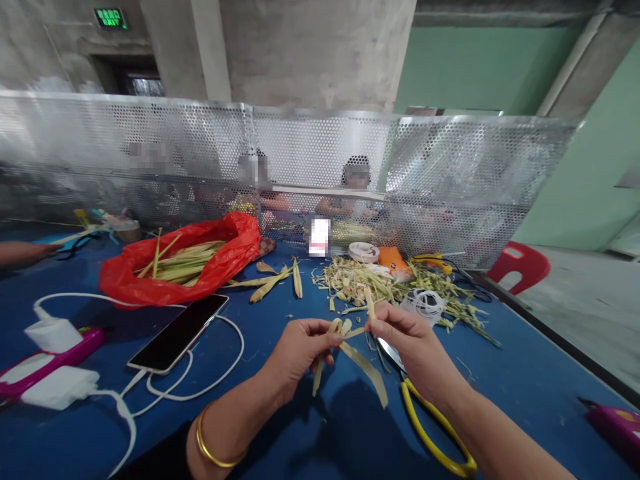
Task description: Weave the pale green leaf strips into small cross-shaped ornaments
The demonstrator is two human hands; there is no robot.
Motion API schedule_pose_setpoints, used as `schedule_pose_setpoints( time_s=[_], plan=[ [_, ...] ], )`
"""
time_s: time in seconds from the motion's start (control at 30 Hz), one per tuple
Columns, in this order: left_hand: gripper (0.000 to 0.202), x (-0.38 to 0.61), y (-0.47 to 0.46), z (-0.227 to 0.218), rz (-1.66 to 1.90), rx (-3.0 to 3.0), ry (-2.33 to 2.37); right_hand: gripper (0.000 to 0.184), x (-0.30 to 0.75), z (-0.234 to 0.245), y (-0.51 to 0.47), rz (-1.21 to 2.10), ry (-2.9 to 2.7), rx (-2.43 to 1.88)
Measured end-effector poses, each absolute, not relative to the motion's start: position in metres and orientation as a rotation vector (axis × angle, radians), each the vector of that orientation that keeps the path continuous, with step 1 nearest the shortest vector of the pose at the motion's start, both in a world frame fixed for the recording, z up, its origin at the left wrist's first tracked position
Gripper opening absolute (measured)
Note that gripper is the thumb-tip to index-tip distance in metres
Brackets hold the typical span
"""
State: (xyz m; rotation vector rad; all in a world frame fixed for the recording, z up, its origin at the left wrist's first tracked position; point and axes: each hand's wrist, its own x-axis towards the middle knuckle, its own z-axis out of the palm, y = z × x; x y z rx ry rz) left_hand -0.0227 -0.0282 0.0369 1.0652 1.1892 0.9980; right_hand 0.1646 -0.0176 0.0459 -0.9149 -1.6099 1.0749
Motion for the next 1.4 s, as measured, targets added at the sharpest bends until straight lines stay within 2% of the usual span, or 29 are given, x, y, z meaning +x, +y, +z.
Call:
schedule_pose_setpoints(
  time_s=[0.27, 0.67, 0.9, 1.07, 1.17, 1.3, 1.4],
  plan=[
    [0.025, -0.023, -0.027, 0.035, 1.03, 1.076, 1.23, 0.029, 0.162, 0.052, -0.02, 1.042, -1.883, -0.972],
    [0.02, -0.018, -0.03, 0.038, 1.025, 1.12, 1.268, 0.024, 0.16, 0.045, -0.017, 1.013, -1.971, -1.024],
    [0.015, -0.013, -0.034, 0.038, 1.024, 1.165, 1.29, 0.028, 0.157, 0.039, -0.02, 0.863, -2.019, -1.067],
    [0.02, -0.01, -0.037, 0.031, 1.009, 1.283, 1.207, 0.024, 0.155, 0.03, -0.02, 0.65, -2.023, -1.138],
    [0.021, -0.009, -0.037, 0.029, 0.994, 1.337, 1.191, 0.011, 0.154, 0.028, -0.019, 0.801, -1.917, -1.192],
    [0.014, -0.009, -0.04, 0.032, 0.883, 1.36, 1.189, 0.022, 0.155, 0.03, -0.016, 1.088, -1.851, -1.128],
    [0.012, -0.009, -0.042, 0.034, 0.786, 1.394, 1.144, 0.019, 0.155, 0.033, -0.015, 1.276, -1.742, -1.077]
  ],
)
